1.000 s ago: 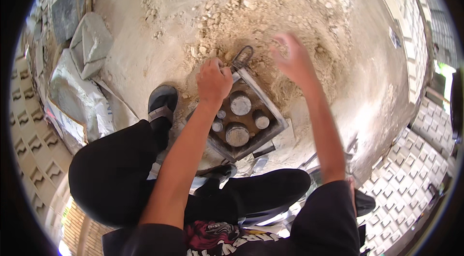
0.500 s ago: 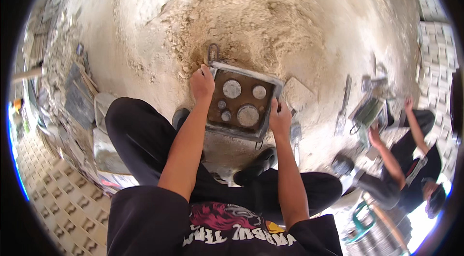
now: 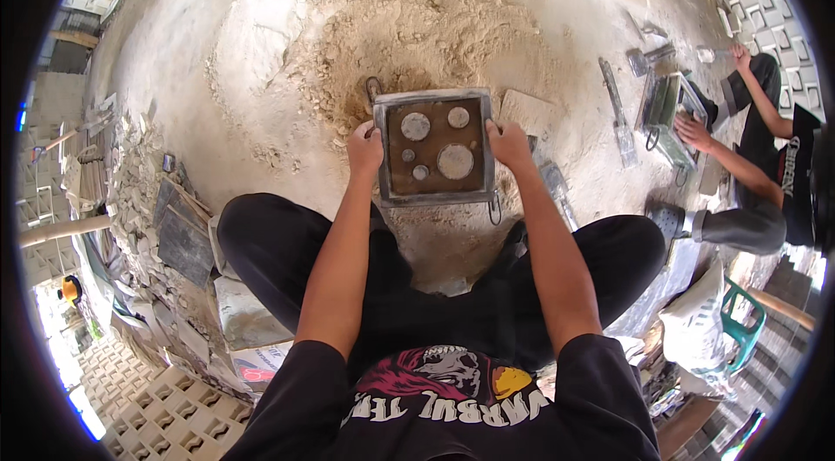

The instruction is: The person prepares a mold by hand, places circular metal inserts inside, and uses a metal tool to tamp down material around them.

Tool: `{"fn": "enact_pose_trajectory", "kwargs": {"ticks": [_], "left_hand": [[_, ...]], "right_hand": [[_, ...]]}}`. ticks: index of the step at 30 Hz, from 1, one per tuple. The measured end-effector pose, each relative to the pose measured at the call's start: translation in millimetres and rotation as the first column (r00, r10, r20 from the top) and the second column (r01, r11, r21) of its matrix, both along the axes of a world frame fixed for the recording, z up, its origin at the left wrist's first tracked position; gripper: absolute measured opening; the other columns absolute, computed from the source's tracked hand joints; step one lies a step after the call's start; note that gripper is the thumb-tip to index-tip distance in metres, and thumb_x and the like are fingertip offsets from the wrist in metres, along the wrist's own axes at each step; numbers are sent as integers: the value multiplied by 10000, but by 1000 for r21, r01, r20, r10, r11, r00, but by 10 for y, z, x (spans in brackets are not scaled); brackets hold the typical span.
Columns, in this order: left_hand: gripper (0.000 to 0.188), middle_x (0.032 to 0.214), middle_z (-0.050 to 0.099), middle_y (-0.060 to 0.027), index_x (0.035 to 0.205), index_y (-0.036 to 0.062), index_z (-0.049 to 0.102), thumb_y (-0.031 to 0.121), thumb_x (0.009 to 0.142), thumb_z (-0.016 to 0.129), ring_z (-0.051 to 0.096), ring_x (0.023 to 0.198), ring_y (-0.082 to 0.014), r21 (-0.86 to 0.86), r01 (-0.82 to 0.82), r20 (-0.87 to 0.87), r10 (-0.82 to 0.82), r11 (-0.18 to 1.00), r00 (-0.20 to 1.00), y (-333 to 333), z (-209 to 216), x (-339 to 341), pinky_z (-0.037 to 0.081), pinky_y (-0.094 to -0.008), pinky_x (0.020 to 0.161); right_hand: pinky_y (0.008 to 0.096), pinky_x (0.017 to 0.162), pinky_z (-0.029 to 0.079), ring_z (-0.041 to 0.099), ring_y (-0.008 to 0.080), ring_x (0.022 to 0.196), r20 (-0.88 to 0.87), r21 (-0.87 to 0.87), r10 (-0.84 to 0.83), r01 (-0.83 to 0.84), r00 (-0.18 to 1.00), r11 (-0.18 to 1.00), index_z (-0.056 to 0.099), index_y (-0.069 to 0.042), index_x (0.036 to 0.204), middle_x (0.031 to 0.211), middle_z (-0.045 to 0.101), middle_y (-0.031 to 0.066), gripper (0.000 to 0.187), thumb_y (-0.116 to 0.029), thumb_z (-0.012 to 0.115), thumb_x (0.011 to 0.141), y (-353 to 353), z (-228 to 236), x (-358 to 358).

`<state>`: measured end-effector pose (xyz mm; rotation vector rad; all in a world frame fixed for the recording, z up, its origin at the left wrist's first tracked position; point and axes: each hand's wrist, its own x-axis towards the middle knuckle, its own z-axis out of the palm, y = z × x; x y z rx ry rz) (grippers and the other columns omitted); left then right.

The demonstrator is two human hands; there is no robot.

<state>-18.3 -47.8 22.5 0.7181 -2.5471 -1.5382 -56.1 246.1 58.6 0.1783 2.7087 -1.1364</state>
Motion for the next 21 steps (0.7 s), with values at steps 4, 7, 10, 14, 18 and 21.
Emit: {"fn": "enact_pose_trajectory", "kwargs": {"ticks": [4, 7, 10, 14, 18, 21], "left_hand": [[329, 921, 702, -163, 1061, -21, 673, 252, 898, 587, 673, 849, -265, -62, -67, 16, 68, 996, 998, 95, -96, 60, 497, -362, 783], [343, 895, 704, -153, 1039, 2, 689, 299, 904, 584, 671, 846, -280, -99, -130, 9, 132, 987, 991, 120, -127, 112, 493, -373, 782], [359, 914, 701, -161, 1064, 5, 682, 306, 921, 550, 666, 832, -314, -165, -140, 7, 143, 976, 990, 151, -157, 53, 494, -389, 777], [370, 1128, 641, -244, 1176, -23, 626, 241, 950, 499, 614, 1044, -375, -175, -204, 80, 221, 963, 972, 397, -37, -6, 478, -432, 884], [395, 1235, 590, -238, 1283, 19, 562, 227, 965, 453, 565, 1139, -377, -188, -159, 92, 179, 969, 980, 298, -124, 39, 442, -432, 960], [421, 1256, 578, -236, 1337, 41, 516, 216, 963, 435, 552, 1157, -383, -211, -111, 148, 144, 971, 979, 356, -94, 39, 427, -429, 976]], "right_hand": [[480, 772, 487, 635, 422, 865, -137, 98, -52, 66, 989, 993, 671, -16, 852, 857, 663, 237, 281, -279, 571, 863, 294, 63, 48], [478, 802, 493, 634, 411, 893, -106, 195, -71, 91, 992, 977, 663, 0, 862, 887, 662, 245, 280, -264, 572, 849, 603, 59, 139], [481, 852, 488, 617, 417, 959, -42, 333, -129, 136, 991, 933, 641, 24, 930, 957, 645, 262, 299, -253, 573, 839, 910, -139, 283], [490, 928, 456, 553, 426, 1084, 51, 477, -212, 163, 976, 864, 567, 36, 1106, 1135, 570, 266, 376, -220, 567, 832, 1135, -505, 698], [492, 944, 439, 523, 381, 1154, 117, 628, -281, 148, 953, 764, 554, 17, 1135, 1232, 523, 228, 368, -230, 542, 863, 1036, -702, 1254], [491, 950, 434, 514, 361, 1181, 87, 704, -307, 159, 948, 692, 547, 7, 1170, 1274, 496, 201, 370, -238, 517, 894, 1197, -772, 1220]]}}
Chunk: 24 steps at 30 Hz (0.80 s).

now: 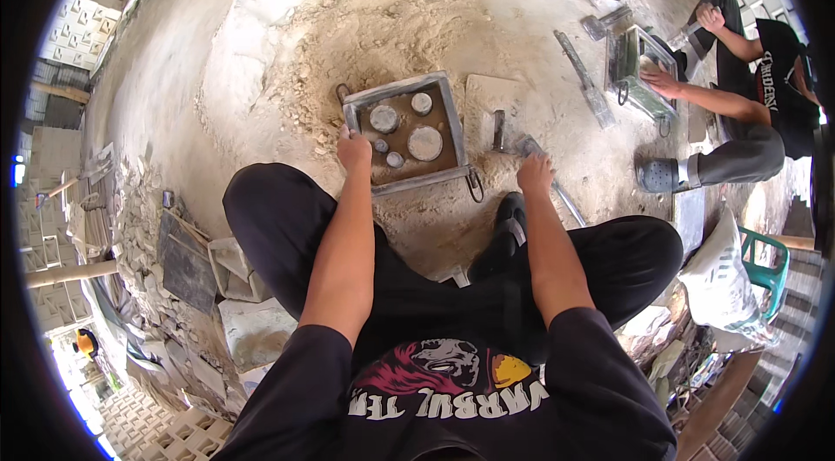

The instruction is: The person prepares a mold by hand, places circular metal inserts inside, and uses a metal tool to tamp down material around them.

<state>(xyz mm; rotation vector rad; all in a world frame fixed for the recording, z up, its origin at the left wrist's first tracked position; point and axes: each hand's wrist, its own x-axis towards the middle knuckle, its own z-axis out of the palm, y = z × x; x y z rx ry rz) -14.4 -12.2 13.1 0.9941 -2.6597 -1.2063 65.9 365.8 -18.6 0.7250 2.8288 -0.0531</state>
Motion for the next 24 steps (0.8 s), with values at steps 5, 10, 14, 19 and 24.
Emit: {"fn": "enact_pose_trajectory", "kwargs": {"ticks": [5, 10, 14, 19, 24], "left_hand": [[473, 1291, 551, -240, 1401, 36, 426, 192, 955, 410, 535, 1177, -389, -79, 80, 59, -75, 994, 995, -9, 46, -47, 420, -439, 983], [544, 1333, 506, -262, 1448, 2, 317, 188, 946, 410, 511, 1202, -403, -48, 76, 126, -70, 996, 990, 117, 107, -4, 407, -442, 1003], [566, 1355, 469, -291, 1448, -15, 302, 203, 937, 411, 499, 1213, -414, -30, 23, 74, -20, 999, 997, 141, -72, -63, 405, -443, 1013], [566, 1342, 485, -286, 1445, -4, 320, 220, 933, 409, 505, 1210, -411, -117, 65, 74, -57, 991, 996, -122, -325, -150, 404, -444, 1014], [494, 1300, 549, -232, 1389, 39, 443, 222, 930, 434, 534, 1183, -383, 16, -2, 39, 1, 1000, 999, 4, -52, 0, 415, -447, 989]], "right_hand": [[470, 950, 437, 522, 341, 1190, -6, 98, -141, 141, 990, 985, 534, -1, 1234, 1293, 495, 198, 398, -238, 509, 915, 327, -130, 63], [479, 962, 433, 537, 306, 1197, 201, 1, -88, 90, 976, 996, 547, -24, 1233, 1264, 546, 189, 393, -249, 533, 911, 567, -185, 267], [533, 961, 435, 550, 360, 1173, 246, -162, 67, -27, 967, 986, 532, -1, 1189, 1199, 588, 240, 378, -211, 597, 882, 654, -137, 313], [497, 867, 492, 613, 449, 1001, -66, -321, 4, -25, 998, 947, 489, 57, 1070, 1043, 619, 299, 358, -238, 586, 891, 592, -163, 312], [495, 755, 477, 630, 443, 837, -433, -387, -205, 25, 878, 922, 585, 51, 898, 802, 637, 286, 424, -370, 625, 866, 625, 390, -118]]}}
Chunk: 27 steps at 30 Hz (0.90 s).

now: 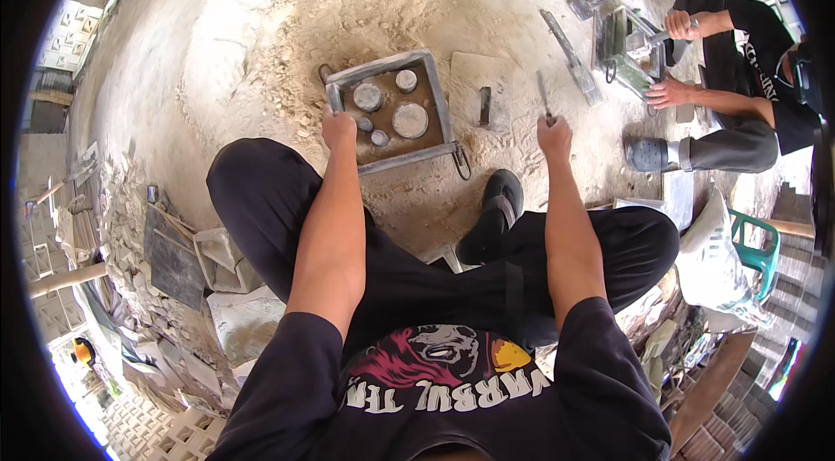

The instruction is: The person prepares a mold by hand, places circular metal inserts inside, and uses a metal tool to tamp down material around them.

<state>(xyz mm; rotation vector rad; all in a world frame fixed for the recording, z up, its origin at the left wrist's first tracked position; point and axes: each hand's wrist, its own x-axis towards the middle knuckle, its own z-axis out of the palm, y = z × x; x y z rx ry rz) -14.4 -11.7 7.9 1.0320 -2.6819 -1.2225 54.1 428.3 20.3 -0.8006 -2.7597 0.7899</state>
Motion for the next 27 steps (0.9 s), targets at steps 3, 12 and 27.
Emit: {"fn": "enact_pose_trajectory", "kwargs": {"ticks": [3, 12, 27], "left_hand": [[436, 1241, 594, -216, 1305, 40, 538, 241, 924, 469, 564, 1137, -377, 42, -12, -24, 13, 999, 1000, -8, 45, 36, 431, -442, 954], [300, 738, 659, -55, 977, -24, 692, 253, 895, 613, 595, 678, -146, 554, -26, -248, 195, 832, 949, -286, -447, 51, 471, -318, 659], [293, 703, 676, -107, 973, 23, 720, 283, 862, 644, 651, 657, -199, 376, -36, -162, 104, 926, 981, -179, -24, 189, 486, -346, 640]], "right_hand": [[465, 665, 465, 619, 366, 675, -213, -84, -72, 55, 974, 995, 603, 36, 713, 684, 627, 209, 537, -481, 643, 854, -307, 579, -498], [256, 396, 290, 394, 68, 426, -632, -767, -141, -590, 762, 254, 527, -96, 708, 525, 427, -34, 244, -152, 615, 928, -2983, 1843, -1114], [245, 431, 326, 447, 25, 513, -603, -628, 308, -676, 736, 386, 598, -60, 852, 649, 521, -52, 108, -128, 576, 933, -4175, 1156, -1797]]}}
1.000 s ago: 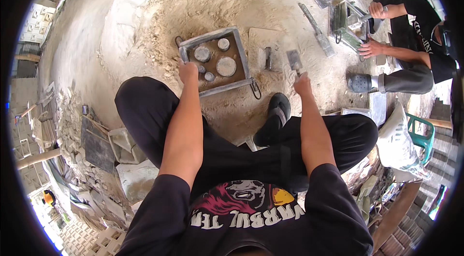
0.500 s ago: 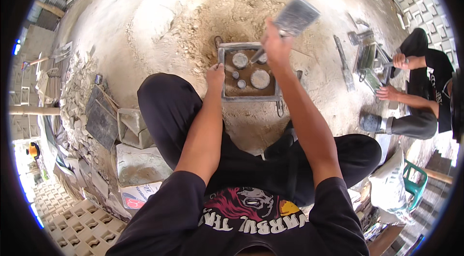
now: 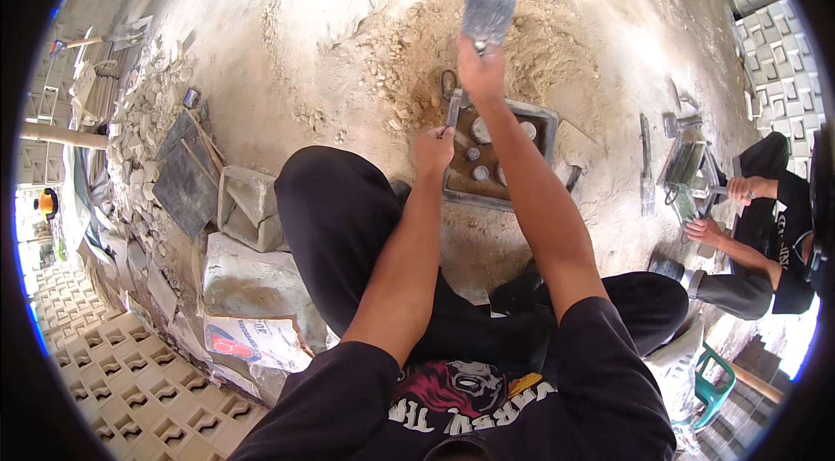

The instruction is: The person prepares a mold by hand, places circular metal inserts inside, and uses a metal tool to tamp down material around them.

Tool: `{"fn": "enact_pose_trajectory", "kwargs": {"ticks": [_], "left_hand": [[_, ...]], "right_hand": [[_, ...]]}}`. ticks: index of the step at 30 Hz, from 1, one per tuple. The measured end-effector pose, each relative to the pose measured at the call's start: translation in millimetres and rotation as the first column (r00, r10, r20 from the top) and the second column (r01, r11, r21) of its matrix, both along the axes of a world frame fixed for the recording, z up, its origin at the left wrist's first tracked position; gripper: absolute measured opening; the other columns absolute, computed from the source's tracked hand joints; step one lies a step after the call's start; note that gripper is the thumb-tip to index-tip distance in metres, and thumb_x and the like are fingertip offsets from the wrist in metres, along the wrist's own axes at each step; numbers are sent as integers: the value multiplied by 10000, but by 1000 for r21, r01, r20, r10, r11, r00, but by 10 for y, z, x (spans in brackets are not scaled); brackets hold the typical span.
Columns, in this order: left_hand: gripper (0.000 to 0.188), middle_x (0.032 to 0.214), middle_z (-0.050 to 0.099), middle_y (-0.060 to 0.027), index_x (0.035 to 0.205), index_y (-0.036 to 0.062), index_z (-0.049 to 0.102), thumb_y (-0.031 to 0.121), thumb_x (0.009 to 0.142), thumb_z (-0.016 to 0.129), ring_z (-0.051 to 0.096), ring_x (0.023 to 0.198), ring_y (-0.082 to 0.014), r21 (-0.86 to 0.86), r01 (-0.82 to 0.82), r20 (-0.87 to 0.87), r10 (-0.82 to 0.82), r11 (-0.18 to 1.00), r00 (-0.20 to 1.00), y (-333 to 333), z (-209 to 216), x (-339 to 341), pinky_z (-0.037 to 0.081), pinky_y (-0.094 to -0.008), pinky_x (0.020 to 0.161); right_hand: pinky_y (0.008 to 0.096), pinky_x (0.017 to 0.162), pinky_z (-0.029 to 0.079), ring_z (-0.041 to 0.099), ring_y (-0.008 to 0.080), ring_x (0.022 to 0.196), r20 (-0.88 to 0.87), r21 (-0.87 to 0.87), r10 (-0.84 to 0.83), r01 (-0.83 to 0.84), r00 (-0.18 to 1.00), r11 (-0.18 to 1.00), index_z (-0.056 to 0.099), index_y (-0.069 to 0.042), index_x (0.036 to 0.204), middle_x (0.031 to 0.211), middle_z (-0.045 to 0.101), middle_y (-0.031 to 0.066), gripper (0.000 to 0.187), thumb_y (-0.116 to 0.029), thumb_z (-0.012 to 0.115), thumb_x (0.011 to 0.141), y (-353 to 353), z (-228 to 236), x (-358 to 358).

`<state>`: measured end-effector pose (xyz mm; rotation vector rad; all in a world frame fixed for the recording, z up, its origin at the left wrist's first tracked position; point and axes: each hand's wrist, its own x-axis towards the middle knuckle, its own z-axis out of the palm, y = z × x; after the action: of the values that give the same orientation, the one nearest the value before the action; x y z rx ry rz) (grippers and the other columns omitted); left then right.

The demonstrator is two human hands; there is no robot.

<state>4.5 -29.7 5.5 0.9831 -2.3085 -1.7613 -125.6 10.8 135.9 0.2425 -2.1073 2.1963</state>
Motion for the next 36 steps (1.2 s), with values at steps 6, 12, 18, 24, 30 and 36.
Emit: {"fn": "enact_pose_trajectory", "kwargs": {"ticks": [6, 12, 18, 24, 30, 36], "left_hand": [[330, 807, 704, -141, 1002, 31, 717, 318, 853, 648, 683, 775, -248, -1, 14, 91, -14, 1000, 996, -86, 58, -115, 497, -366, 725], [327, 771, 692, -135, 950, 22, 720, 324, 853, 639, 672, 740, -250, 20, 34, 39, -35, 999, 999, -186, -138, -58, 491, -374, 704], [319, 702, 672, -122, 915, 15, 720, 317, 854, 635, 657, 670, -245, 0, 33, 24, -33, 999, 999, -202, -82, -113, 483, -380, 654], [318, 664, 650, -112, 923, 15, 716, 315, 858, 633, 643, 642, -241, -5, 30, 45, -30, 1000, 999, -67, 52, -84, 476, -383, 636], [322, 693, 658, -109, 934, 19, 723, 319, 851, 641, 641, 651, -245, 24, 23, 88, -25, 999, 996, -205, -42, -110, 476, -394, 653], [324, 744, 684, -109, 968, 38, 723, 331, 863, 635, 651, 698, -211, -79, 73, 110, -64, 994, 992, -98, 89, -72, 481, -362, 686]], "right_hand": [[252, 431, 324, 442, 63, 463, -96, -171, -74, 57, 993, 984, 553, -73, 734, 551, 482, -39, 221, -156, 587, 936, -25, -165, 1], [256, 418, 337, 453, 79, 433, 19, -67, -17, 19, 1000, 998, 545, -75, 704, 533, 500, -22, 248, -160, 596, 931, -18, 177, -160], [261, 419, 345, 453, 76, 439, -21, -32, -84, 83, 996, 996, 557, -67, 735, 541, 506, -29, 233, -182, 599, 934, -86, 116, 48], [264, 446, 350, 457, 75, 467, 78, 107, -16, 8, 997, 994, 577, -73, 746, 560, 507, -29, 222, -197, 587, 930, -27, 138, -57], [331, 571, 454, 585, 138, 594, -24, 146, -122, 125, 992, 981, 660, -5, 857, 651, 625, 69, 246, -243, 604, 876, -146, 229, 84], [280, 493, 392, 507, 78, 553, -24, 231, -122, 124, 992, 965, 636, -28, 902, 650, 570, -3, 204, -227, 594, 924, -5, 65, -82]]}}
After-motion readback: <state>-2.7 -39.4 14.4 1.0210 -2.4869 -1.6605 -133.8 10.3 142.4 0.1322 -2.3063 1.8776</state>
